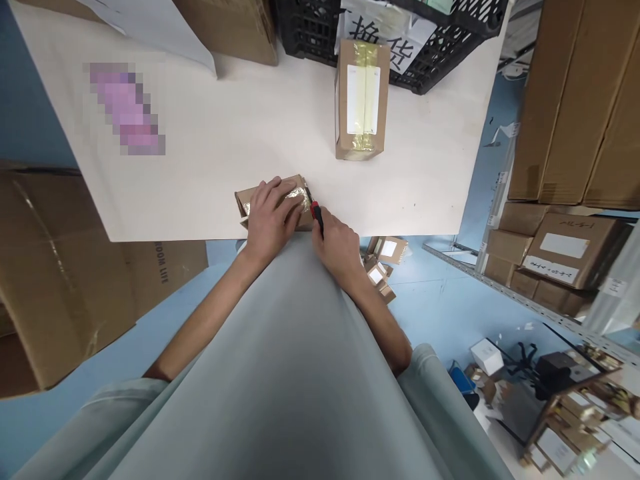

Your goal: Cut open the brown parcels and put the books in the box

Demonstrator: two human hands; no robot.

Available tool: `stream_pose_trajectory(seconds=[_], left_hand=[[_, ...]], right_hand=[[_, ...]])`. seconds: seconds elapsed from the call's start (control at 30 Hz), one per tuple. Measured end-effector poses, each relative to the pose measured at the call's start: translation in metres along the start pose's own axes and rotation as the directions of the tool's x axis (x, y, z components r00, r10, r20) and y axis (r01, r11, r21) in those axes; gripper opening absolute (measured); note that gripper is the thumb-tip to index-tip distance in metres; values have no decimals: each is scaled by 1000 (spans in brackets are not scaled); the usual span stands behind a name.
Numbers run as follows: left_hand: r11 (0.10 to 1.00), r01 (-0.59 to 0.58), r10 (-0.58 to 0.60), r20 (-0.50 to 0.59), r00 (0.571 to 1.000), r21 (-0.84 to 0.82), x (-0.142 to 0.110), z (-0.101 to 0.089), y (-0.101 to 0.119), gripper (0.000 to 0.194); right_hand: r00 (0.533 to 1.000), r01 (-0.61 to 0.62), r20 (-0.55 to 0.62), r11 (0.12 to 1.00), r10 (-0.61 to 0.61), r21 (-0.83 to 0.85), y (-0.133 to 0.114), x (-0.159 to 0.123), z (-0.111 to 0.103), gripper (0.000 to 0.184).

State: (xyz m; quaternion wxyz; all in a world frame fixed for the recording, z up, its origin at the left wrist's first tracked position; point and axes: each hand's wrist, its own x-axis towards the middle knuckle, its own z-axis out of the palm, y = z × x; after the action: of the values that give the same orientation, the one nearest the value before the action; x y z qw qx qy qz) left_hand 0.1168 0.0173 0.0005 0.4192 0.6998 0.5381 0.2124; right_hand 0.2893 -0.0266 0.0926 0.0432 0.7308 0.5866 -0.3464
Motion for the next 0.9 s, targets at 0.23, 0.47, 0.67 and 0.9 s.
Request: stream_pose_trajectory(seconds=[0.23,0.47,0.67,0.9], left_hand=[[996,-64,67,-33,997,60,-1,6,-9,33],[983,-133,141,-51,989,129,-2,14,-21,34],[982,-138,145,-52,988,126,-3,14,-21,35],[983,-132,140,-55,989,131,-4,18,-21,35]], right_hand=[[999,-26,39,994,31,-103,-8,3,0,48],[997,-30,64,982,43,-188,-11,4,-1,53],[985,-80,124,959,118,-273,-27,4,-11,54],[971,-135,124,895,205,-425,-48,7,2,61]])
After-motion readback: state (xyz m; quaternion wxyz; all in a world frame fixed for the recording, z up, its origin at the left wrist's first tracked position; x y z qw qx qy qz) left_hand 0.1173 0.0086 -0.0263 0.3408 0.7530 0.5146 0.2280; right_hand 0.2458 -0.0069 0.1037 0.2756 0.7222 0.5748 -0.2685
